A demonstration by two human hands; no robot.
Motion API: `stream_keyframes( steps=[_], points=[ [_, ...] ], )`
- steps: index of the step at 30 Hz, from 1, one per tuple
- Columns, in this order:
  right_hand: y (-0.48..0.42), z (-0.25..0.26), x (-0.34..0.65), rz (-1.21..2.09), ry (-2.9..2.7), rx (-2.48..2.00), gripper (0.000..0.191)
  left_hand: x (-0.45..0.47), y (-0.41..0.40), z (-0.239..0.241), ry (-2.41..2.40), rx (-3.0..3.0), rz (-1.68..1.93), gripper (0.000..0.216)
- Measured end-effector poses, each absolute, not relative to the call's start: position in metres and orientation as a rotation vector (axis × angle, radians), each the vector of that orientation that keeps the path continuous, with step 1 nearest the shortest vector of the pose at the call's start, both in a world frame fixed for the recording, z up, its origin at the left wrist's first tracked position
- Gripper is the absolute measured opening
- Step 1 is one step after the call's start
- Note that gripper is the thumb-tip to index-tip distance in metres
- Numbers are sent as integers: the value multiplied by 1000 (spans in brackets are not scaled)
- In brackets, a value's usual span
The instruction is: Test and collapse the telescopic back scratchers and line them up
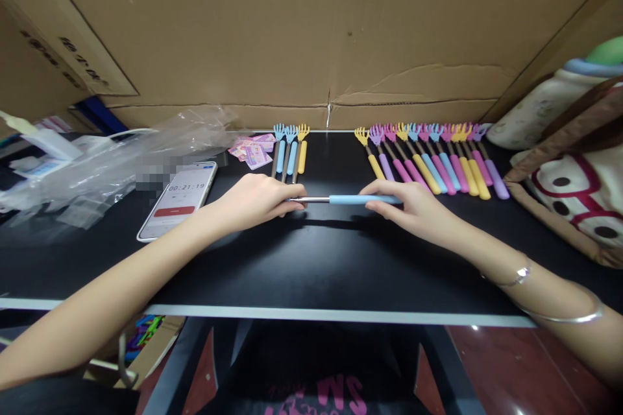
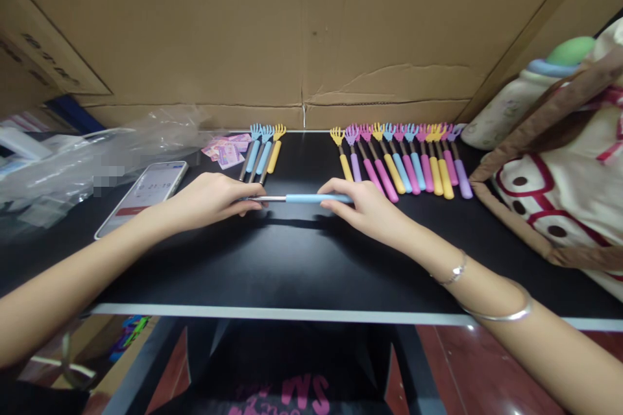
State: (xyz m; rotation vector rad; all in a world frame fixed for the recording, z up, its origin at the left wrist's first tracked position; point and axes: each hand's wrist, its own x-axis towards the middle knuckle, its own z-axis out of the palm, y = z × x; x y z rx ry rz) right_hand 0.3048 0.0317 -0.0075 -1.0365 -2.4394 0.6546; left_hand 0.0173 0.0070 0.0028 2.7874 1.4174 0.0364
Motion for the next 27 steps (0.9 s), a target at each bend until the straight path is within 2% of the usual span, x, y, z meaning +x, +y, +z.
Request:
stream_keyframes(
  steps=[27],
  points=[
    [32,-10,306,643,-2468,-1025,24,18,7,2,1423,2766,-16,25]
  ],
)
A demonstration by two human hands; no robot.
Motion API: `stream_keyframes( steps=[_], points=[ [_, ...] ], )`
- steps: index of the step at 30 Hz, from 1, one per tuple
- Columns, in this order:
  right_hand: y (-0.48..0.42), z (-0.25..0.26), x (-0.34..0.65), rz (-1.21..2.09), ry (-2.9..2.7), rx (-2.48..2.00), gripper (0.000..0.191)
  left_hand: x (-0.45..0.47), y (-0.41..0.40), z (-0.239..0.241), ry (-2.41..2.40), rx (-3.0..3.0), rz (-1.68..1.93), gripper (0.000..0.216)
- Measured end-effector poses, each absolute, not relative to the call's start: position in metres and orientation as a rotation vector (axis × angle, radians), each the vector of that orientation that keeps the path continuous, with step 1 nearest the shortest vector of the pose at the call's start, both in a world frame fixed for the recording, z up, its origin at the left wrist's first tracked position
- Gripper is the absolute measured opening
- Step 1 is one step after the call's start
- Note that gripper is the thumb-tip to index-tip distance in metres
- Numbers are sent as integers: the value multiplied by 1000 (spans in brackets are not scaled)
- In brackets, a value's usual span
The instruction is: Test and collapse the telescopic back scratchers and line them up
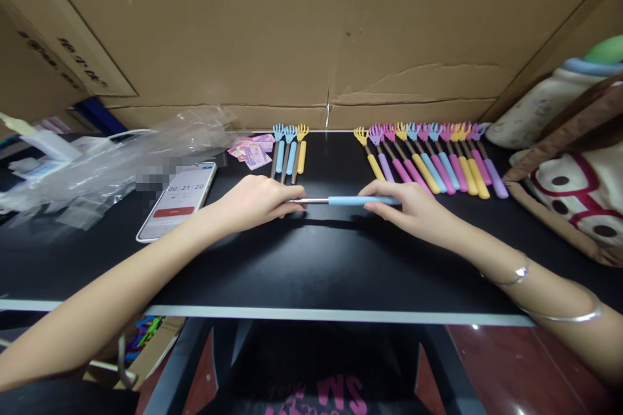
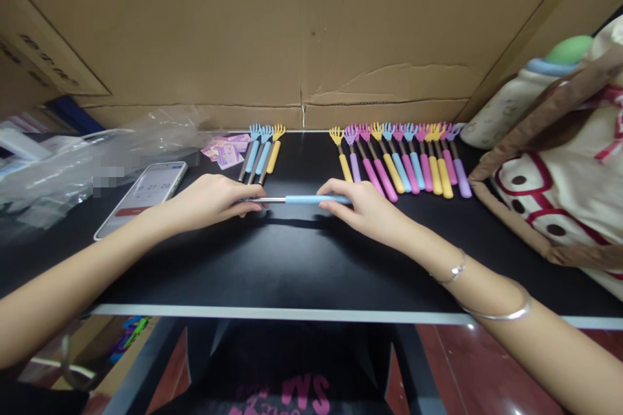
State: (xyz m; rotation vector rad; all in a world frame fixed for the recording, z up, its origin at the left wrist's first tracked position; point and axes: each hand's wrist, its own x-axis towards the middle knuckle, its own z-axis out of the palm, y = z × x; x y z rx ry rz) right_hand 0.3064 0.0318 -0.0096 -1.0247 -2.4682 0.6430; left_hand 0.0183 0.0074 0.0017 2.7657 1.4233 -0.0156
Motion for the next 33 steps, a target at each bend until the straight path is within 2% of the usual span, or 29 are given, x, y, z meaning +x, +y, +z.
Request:
stream_keyframes(
  steps=[33],
  points=[
    [31,-8,305,637,-2512,-1032,26,20,6,1,1426,2754,-81,26]
  ],
)
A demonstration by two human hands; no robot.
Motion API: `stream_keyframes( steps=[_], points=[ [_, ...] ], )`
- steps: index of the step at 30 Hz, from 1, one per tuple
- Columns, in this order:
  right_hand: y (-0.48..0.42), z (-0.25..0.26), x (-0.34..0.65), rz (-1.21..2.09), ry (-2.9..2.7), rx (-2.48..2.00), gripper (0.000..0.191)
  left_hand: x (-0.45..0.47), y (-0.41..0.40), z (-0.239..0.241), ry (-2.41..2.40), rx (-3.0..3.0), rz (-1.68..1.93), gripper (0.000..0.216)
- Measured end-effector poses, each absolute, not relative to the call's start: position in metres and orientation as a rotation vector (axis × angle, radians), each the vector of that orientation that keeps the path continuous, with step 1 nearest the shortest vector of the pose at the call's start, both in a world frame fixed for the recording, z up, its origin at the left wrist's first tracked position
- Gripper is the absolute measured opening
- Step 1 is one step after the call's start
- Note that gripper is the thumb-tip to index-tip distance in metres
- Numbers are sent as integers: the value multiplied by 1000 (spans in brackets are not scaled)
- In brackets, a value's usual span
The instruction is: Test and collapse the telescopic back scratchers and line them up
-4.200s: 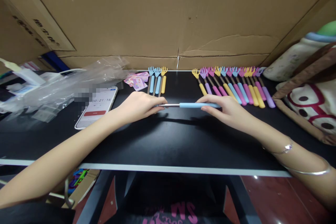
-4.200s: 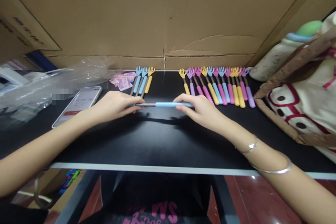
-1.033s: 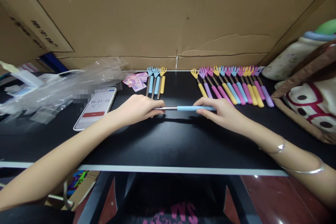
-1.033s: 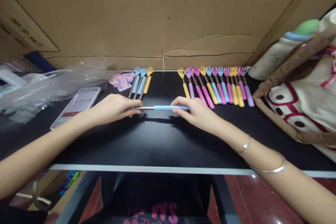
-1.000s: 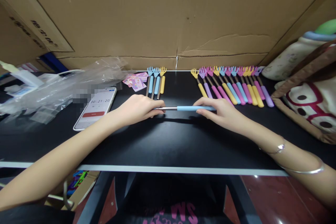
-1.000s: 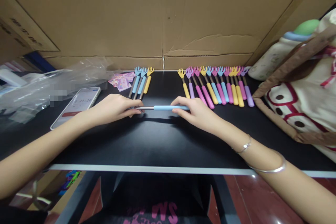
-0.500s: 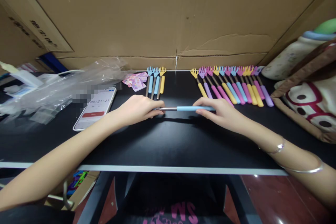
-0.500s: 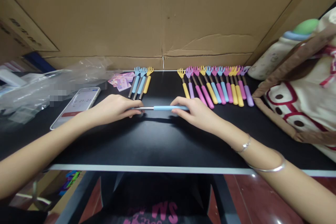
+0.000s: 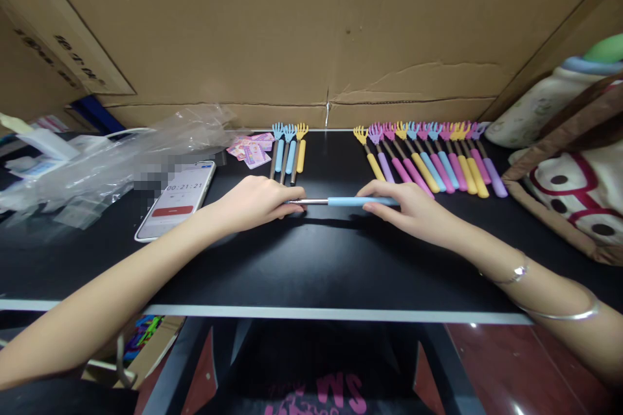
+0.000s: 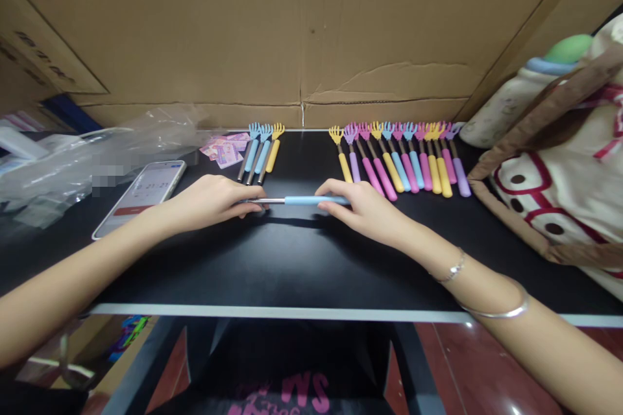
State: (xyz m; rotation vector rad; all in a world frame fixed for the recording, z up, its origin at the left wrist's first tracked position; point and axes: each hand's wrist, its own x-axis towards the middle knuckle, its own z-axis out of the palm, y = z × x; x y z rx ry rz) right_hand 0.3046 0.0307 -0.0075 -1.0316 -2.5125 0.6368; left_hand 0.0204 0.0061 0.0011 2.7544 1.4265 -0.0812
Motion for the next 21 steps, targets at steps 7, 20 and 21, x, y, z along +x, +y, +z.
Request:
stream_keyframes(
  steps=[7,20,21],
  points=[
    [30,-6,303,639,-2502,-1031,24,19,5,1,1416,2803,-38,28],
    [28,-10,301,591,-2504,-1157,33,22,5,1,1467,2812,-117,31],
    [28,-11,301,572,-2515,-1157,33,21,5,1,1457,2814,-111,31]
  ],
)
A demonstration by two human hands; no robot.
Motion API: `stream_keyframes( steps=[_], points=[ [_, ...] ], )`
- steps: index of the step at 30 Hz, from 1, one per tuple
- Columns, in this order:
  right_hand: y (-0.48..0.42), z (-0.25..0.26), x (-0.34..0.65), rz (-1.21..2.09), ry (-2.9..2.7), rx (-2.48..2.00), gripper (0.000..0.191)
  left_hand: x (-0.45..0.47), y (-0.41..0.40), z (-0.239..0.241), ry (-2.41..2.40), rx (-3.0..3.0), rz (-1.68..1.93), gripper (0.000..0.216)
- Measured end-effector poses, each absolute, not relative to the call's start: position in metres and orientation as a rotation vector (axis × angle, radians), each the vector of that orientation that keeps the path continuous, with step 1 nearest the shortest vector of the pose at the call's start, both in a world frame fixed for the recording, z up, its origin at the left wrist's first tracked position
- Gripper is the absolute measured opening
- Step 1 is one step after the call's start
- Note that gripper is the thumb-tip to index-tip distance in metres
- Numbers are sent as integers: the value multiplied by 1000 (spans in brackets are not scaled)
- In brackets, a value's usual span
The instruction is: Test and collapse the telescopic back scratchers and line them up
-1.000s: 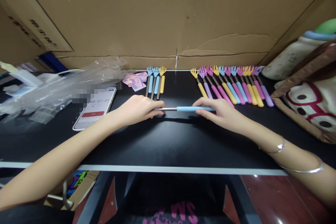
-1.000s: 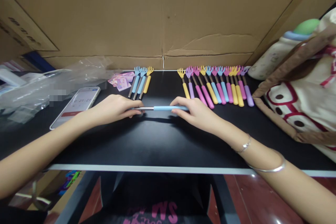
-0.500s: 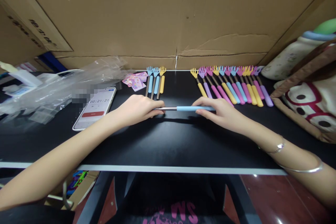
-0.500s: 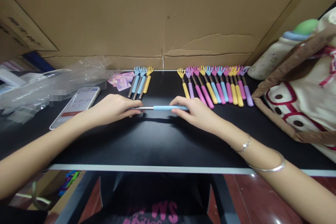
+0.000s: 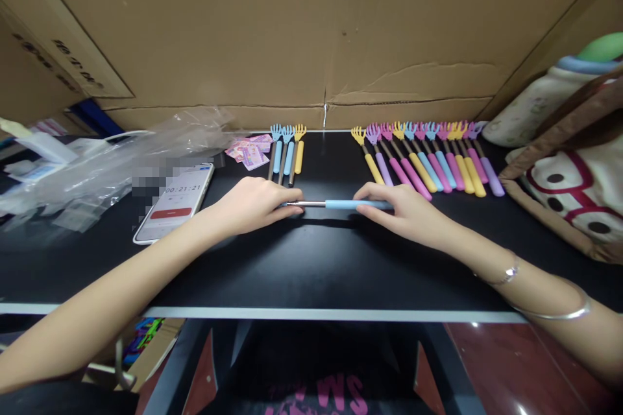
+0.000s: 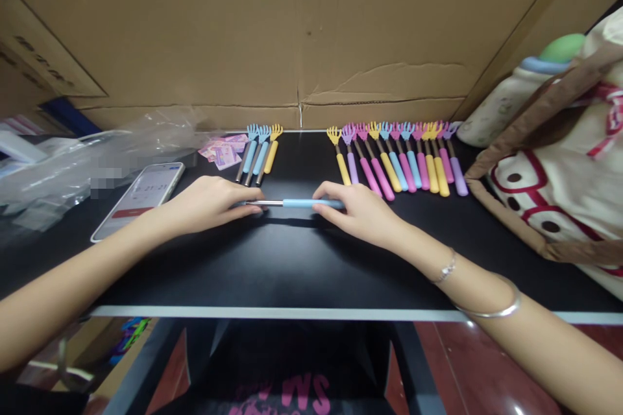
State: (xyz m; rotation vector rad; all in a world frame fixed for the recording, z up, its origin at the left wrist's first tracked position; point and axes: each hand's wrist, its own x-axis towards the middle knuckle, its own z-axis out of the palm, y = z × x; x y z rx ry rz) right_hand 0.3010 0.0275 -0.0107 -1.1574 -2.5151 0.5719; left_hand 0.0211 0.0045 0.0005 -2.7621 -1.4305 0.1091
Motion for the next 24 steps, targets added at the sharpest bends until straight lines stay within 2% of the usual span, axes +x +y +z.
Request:
stream_keyframes(
  steps=[24],
  points=[
    [28,-9,304,431,-2484,-1209,29,16,3,9,-1513,-2659,-4,31]
  ],
)
